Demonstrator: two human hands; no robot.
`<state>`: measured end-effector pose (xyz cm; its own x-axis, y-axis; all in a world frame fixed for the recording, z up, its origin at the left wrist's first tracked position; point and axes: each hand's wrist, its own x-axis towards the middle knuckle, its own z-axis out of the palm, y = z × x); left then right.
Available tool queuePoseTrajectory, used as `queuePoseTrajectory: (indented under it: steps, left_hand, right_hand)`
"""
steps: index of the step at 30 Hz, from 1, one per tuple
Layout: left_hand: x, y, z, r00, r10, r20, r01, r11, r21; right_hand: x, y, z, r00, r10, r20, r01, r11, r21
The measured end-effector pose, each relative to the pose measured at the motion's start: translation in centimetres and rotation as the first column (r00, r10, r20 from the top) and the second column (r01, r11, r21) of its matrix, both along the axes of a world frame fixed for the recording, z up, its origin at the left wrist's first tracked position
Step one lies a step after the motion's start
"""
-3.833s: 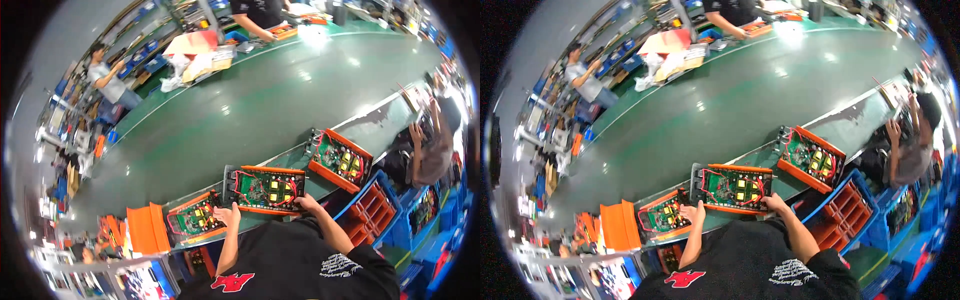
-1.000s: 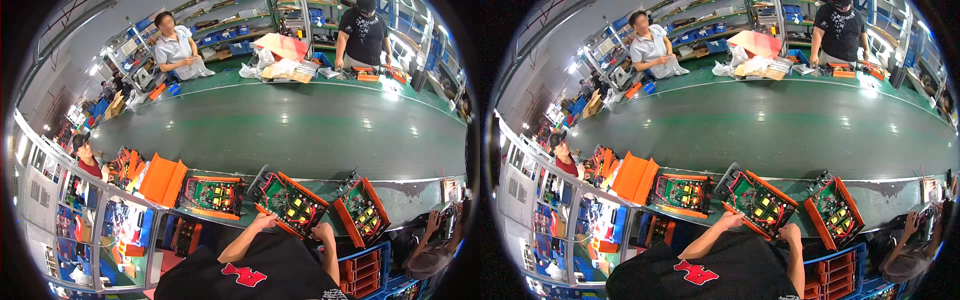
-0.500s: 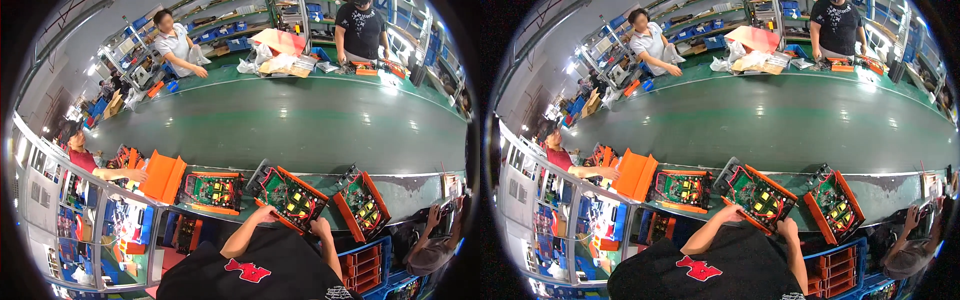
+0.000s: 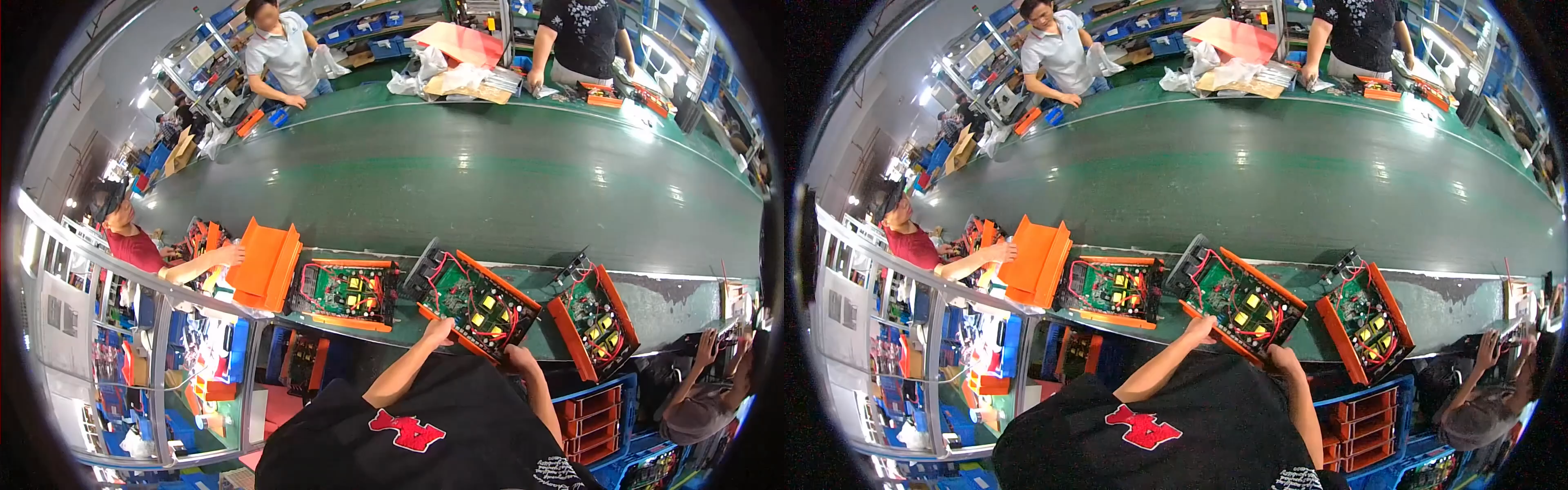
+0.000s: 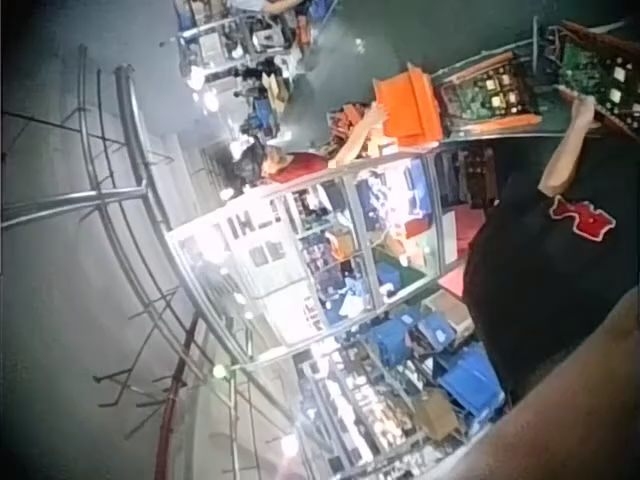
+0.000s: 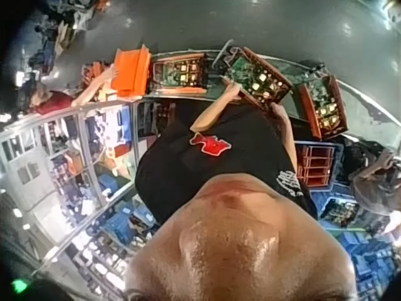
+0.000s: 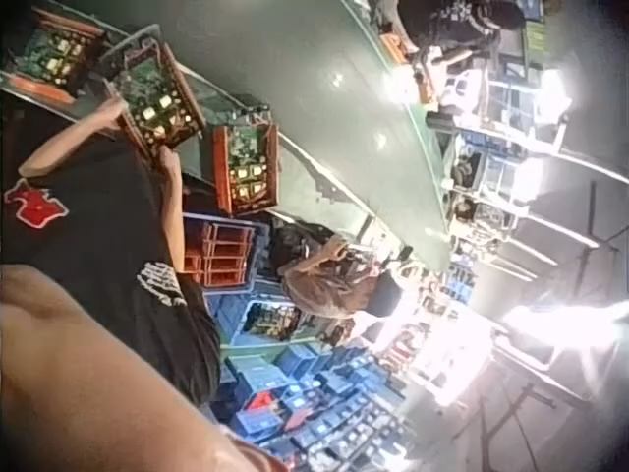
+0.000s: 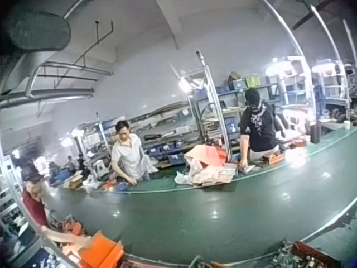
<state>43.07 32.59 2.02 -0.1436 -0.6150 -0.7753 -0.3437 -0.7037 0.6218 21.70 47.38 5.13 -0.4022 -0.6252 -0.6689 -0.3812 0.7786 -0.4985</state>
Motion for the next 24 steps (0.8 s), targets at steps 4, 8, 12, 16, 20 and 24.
queuePoseTrajectory:
  steps: [4,8,12,16,20,24]
  left_hand:
    - [-0.7,0.3,0.5,0.999,0.047,-0.009,-0.047,0.999,-0.018]
    - [0.4,0.0,0.7,0.982,0.140,-0.126,-0.134,0.990,0.051]
    - [0.1,0.0,0.8,0.977,0.124,-0.173,-0.104,0.987,0.123]
    - [0.7,0.0,0.5,0.969,0.134,-0.209,-0.100,0.981,0.165]
    - [0.2,0.4,0.6,0.994,0.024,-0.102,-0.024,1.000,0.005]
    - [2.9,-0.5,0.6,0.869,-0.463,0.174,0.494,0.833,-0.251]
  right_hand:
    - [-0.8,1.4,-1.7,0.871,-0.247,0.425,0.234,0.969,0.083]
    - [2.7,-0.3,6.5,0.863,-0.348,0.365,0.346,0.935,0.074]
    - [4.9,1.4,2.7,-0.102,-0.436,0.894,0.622,0.674,0.399]
    - [8.7,-2.1,4.0,-0.329,-0.525,0.785,0.524,0.590,0.615]
    - [11.0,-3.8,-4.2,-0.328,-0.410,0.851,0.803,0.354,0.480]
    - [11.7,-5.1,-6.2,-0.154,-0.362,0.920,0.889,0.357,0.289]
